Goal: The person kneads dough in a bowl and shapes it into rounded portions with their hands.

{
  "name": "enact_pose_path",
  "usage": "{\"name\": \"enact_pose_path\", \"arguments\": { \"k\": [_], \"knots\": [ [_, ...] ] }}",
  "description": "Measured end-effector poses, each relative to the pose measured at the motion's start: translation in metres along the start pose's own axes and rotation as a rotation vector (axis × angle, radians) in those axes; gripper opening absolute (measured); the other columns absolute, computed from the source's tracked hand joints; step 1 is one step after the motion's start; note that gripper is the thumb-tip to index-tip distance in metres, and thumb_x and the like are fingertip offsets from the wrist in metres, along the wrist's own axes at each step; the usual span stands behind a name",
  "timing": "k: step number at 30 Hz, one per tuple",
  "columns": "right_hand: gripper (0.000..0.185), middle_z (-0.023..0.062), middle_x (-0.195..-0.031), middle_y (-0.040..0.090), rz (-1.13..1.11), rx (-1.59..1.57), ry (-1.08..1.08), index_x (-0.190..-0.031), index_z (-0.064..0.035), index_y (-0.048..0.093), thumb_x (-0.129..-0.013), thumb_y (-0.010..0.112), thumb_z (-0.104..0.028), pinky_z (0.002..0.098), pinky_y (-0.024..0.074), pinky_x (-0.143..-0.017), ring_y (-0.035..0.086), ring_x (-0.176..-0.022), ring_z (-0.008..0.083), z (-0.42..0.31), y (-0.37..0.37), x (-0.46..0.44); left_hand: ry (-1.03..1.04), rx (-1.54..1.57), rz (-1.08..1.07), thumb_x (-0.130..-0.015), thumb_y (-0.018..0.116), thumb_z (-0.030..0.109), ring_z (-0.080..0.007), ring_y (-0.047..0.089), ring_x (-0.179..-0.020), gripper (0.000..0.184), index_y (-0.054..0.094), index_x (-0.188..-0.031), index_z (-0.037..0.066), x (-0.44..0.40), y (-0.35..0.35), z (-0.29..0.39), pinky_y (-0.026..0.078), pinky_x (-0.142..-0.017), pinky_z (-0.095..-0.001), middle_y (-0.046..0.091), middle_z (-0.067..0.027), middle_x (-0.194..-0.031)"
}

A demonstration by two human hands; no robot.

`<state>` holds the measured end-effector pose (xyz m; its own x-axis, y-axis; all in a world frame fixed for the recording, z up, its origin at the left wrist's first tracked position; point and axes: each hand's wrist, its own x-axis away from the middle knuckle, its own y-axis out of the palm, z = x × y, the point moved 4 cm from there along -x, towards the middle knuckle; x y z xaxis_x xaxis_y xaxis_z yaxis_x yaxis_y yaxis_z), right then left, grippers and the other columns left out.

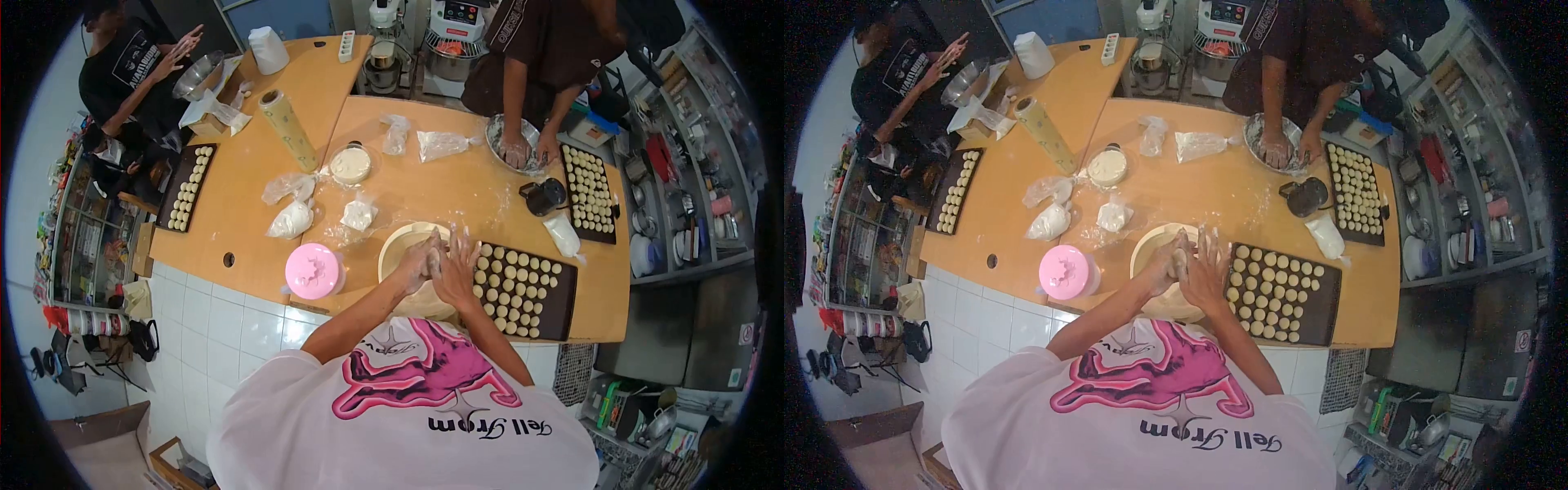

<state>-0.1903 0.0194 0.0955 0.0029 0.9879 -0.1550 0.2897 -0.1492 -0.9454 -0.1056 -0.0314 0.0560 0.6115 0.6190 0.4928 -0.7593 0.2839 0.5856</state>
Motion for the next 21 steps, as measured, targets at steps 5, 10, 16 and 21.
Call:
{"name": "enact_pose_path", "arguments": {
  "k": [5, 10, 16, 21],
  "knots": [
    [0.072, 0.0253, -0.147, 0.013, -0.155, -0.290, -0.127, -0.141, -0.0004, 0.025, -0.082, 0.053, -0.034, 0.0558, -0.0011, -0.108, 0.008, -0.137, 0.0431, 0.003, 0.031, 0.006, -0.047, -0.129, 0.400, -0.084, 0.052, 0.059, -0.0198, 0.055, -0.063, 0.053, 0.058, -0.076, 0.008, -0.009, -0.026, -0.007, 0.045, -0.056, -0.0357, 0.055, -0.0067, -0.068],
    [0.087, 0.0177, -0.148, 0.020, 0.005, -1.085, -0.128, -0.142, -0.0001, 0.022, -0.077, 0.060, -0.044, 0.0431, 0.0095, -0.112, 0.014, -0.138, 0.0317, 0.004, 0.005, -0.008, -0.059, 0.103, 0.382, -0.086, 0.044, 0.061, -0.0188, 0.047, -0.044, 0.056, 0.050, -0.056, 0.015, -0.017, -0.041, -0.012, 0.038, -0.045, -0.0347, 0.046, -0.0045, -0.049],
    [0.074, 0.0171, -0.138, 0.039, 0.134, -0.819, -0.095, -0.132, -0.0053, 0.044, -0.070, 0.073, -0.031, 0.0416, 0.0220, -0.109, 0.033, -0.131, 0.0297, 0.009, -0.005, -0.016, 0.022, 0.518, -0.033, -0.088, 0.029, 0.066, -0.0182, 0.056, -0.065, 0.065, 0.058, -0.094, 0.009, -0.003, -0.009, 0.008, 0.048, -0.063, -0.0341, 0.058, -0.0080, -0.078],
    [0.034, 0.0174, -0.114, 0.057, 0.438, -0.340, -0.389, -0.098, -0.0071, 0.067, -0.070, 0.074, -0.026, 0.0438, 0.0386, -0.097, 0.053, -0.109, 0.0319, -0.007, -0.032, -0.023, -0.168, 0.869, -0.690, -0.083, 0.026, 0.073, -0.0207, 0.056, -0.092, 0.083, 0.042, -0.130, 0.006, 0.005, -0.005, 0.007, 0.045, -0.086, -0.0364, 0.055, -0.0107, -0.115]
  ]
}}
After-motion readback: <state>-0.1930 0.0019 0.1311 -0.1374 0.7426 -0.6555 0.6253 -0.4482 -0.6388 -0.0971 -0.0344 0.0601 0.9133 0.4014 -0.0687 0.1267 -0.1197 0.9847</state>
